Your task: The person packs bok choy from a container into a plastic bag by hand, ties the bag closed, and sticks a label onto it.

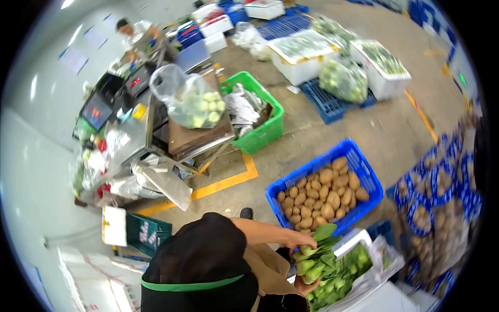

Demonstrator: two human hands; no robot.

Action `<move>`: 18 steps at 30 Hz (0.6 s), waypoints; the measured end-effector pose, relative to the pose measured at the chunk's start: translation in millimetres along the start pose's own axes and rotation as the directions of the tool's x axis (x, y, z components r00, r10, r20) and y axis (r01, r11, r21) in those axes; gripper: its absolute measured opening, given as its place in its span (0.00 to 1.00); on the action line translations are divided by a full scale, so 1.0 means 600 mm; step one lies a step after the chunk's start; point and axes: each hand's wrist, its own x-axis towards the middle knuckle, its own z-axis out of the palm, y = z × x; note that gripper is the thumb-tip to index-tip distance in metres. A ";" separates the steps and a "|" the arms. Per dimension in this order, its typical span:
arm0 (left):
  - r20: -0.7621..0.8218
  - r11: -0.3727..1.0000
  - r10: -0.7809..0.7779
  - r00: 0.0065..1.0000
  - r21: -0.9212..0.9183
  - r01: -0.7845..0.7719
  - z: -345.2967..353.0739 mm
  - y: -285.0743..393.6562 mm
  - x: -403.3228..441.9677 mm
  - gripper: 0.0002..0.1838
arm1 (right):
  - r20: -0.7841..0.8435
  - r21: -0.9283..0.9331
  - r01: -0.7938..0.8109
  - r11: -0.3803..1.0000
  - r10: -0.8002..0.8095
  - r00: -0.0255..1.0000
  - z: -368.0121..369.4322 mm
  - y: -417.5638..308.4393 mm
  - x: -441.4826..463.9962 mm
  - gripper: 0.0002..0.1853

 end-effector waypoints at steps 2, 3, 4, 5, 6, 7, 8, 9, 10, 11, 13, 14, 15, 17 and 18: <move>-0.050 0.984 0.067 0.997 -0.162 -0.074 -0.077 -0.034 -0.078 0.32 | 0.098 -0.164 -0.110 0.980 0.127 0.987 0.076 0.043 0.026 0.36; -0.007 0.960 0.130 0.991 -0.248 -0.128 -0.118 -0.051 -0.141 0.29 | 0.164 -0.240 -0.167 0.956 0.209 0.964 0.146 0.083 0.025 0.37; -0.031 0.941 0.212 0.977 -0.263 -0.213 -0.149 -0.063 -0.200 0.30 | 0.222 -0.284 -0.178 0.942 0.245 0.944 0.203 0.117 0.030 0.37; -0.058 0.916 0.288 0.956 -0.273 -0.293 -0.179 -0.075 -0.265 0.30 | 0.277 -0.323 -0.186 0.928 0.281 0.919 0.258 0.158 0.035 0.36; -0.159 0.863 0.414 0.896 -0.245 -0.442 -0.203 -0.085 -0.331 0.32 | 0.249 -0.353 -0.194 0.915 0.292 0.923 0.310 0.200 0.035 0.44; -0.256 0.795 0.519 0.816 -0.206 -0.570 -0.218 -0.093 -0.403 0.33 | 0.261 -0.404 -0.208 0.891 0.330 0.907 0.356 0.241 0.050 0.44; -0.344 0.720 0.602 0.721 -0.158 -0.676 -0.226 -0.097 -0.470 0.34 | 0.263 -0.450 -0.220 0.865 0.365 0.893 0.396 0.276 0.071 0.44; -0.415 0.710 0.614 0.672 -0.082 -0.700 -0.247 -0.097 -0.553 0.37 | 0.262 -0.491 -0.226 0.842 0.390 0.883 0.443 0.324 0.076 0.44; -0.472 0.674 0.651 0.594 0.001 -0.739 -0.267 -0.096 -0.621 0.39 | 0.369 -0.490 -0.214 0.845 0.423 0.828 0.519 0.364 0.062 0.43; -0.477 0.542 0.761 0.440 0.094 -0.835 -0.295 -0.102 -0.672 0.38 | 0.468 -0.490 -0.197 0.849 0.447 0.762 0.600 0.405 0.048 0.41; -0.485 0.395 0.838 0.252 0.219 -0.892 -0.339 -0.098 -0.804 0.35 | 0.678 -0.536 -0.099 0.839 0.497 0.542 0.714 0.489 0.066 0.38; -0.520 0.354 0.844 0.130 0.358 -0.864 -0.367 -0.094 -0.855 0.33 | 0.628 -0.561 -0.140 0.816 0.529 0.570 0.768 0.528 0.063 0.38; -0.516 0.259 0.853 0.076 0.292 -0.921 -0.393 -0.086 -0.902 0.32 | 0.578 -0.581 -0.181 0.794 0.559 0.595 0.825 0.570 0.057 0.38; -0.497 0.167 0.864 -0.082 0.437 -0.884 -0.465 -0.061 -0.986 0.31 | 0.675 -0.553 -0.125 0.824 0.531 0.512 0.939 0.658 0.048 0.37; -0.501 0.173 0.858 -0.114 0.491 -0.854 -0.508 -0.045 -1.020 0.29 | 0.690 -0.535 -0.109 0.838 0.508 0.515 0.986 0.700 0.051 0.34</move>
